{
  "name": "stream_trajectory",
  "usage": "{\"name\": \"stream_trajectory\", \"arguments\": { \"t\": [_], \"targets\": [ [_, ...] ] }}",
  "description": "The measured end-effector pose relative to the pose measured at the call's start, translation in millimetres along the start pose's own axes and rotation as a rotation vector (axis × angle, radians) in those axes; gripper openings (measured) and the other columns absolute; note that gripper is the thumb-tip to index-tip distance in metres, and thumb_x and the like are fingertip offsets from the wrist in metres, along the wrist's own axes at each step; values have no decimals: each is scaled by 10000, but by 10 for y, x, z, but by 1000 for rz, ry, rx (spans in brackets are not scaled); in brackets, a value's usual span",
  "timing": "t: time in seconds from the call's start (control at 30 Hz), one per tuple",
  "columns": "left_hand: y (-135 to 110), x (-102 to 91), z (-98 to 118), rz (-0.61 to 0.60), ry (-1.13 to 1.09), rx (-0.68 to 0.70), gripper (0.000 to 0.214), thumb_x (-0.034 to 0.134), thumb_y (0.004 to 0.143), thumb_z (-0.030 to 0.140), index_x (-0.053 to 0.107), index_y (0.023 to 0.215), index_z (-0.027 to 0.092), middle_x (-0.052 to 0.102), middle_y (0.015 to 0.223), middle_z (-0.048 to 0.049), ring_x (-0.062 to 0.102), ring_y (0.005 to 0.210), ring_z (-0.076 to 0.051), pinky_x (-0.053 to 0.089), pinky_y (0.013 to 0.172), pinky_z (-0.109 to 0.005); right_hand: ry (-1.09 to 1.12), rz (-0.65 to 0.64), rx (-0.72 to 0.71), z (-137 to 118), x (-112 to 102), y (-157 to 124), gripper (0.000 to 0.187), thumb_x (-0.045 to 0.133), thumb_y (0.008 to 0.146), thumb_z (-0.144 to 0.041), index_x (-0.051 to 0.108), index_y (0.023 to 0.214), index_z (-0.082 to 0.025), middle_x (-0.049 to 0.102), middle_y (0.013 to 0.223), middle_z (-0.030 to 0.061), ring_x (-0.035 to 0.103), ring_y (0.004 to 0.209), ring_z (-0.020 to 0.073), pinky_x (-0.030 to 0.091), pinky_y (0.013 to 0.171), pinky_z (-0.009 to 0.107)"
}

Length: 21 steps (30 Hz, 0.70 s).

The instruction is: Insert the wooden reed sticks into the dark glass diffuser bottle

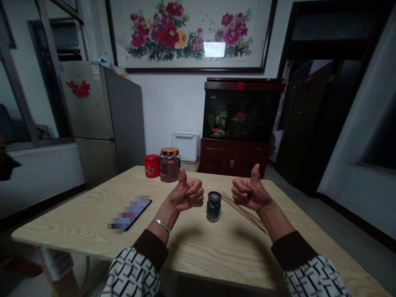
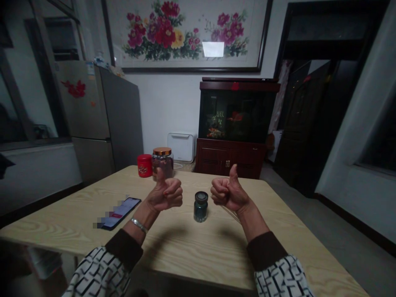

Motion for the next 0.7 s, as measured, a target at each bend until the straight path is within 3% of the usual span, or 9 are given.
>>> {"name": "stream_trajectory", "arguments": {
  "t": [0.23, 0.33, 0.43, 0.53, 0.6, 0.7],
  "targets": [
    [76, -31, -21, 16, 10, 0, 740, 397, 742, 858, 316, 476, 172, 241, 416, 57, 226, 380, -60, 244, 417, -198, -44, 89, 24, 2, -153, -66, 754, 114, 738, -905, 301, 509, -211, 267, 447, -67, 183, 386, 52, 138, 398, 208],
    [56, -103, -36, 50, 25, 34, 713, 455, 752, 828, 393, 507, 162, 298, 443, 51, 269, 393, -61, 267, 428, -199, -198, 222, 90, 80, -271, -71, 743, 152, 761, -894, 326, 530, -210, 267, 467, -73, 164, 399, 54, 115, 407, 206],
    [-28, -431, -159, 260, 77, 118, 548, 597, 789, 690, 560, 722, 147, 498, 626, 15, 411, 484, -64, 337, 492, -190, -611, 507, 201, 224, -558, -100, 713, 253, 781, -872, 471, 664, -203, 350, 508, -65, 240, 420, 71, 167, 432, 208],
    [-156, -932, -451, 640, 298, 168, 411, 774, 731, 444, 591, 999, 192, 611, 1058, -59, 593, 834, -131, 439, 670, -220, -1243, 708, 297, 296, -746, -59, 702, 343, 768, -861, 577, 835, -203, 591, 674, 25, 509, 584, 150, 339, 545, 259],
    [-158, -1171, -749, 771, 502, 104, 602, 868, 597, 326, 578, 1107, 190, 575, 1218, -115, 576, 1055, -215, 467, 807, -286, -1588, 686, 399, 389, -759, 64, 730, 333, 775, -855, 616, 960, -209, 690, 889, 100, 620, 791, 232, 409, 673, 319],
    [12, -1306, -1193, 684, 627, 62, 735, 886, 511, 224, 574, 1175, 173, 598, 1223, -125, 568, 1095, -255, 457, 890, -333, -1886, 547, 559, 554, -711, 304, 809, 258, 803, -837, 628, 1104, -183, 702, 1064, 179, 649, 978, 307, 436, 802, 392]
  ]
}}
Point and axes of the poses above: each hand's wrist, its own y-axis towards the middle knuckle, its own x-axis out of the palm, z = x × y, the point moved 7 cm from there along y, towards the middle knuckle
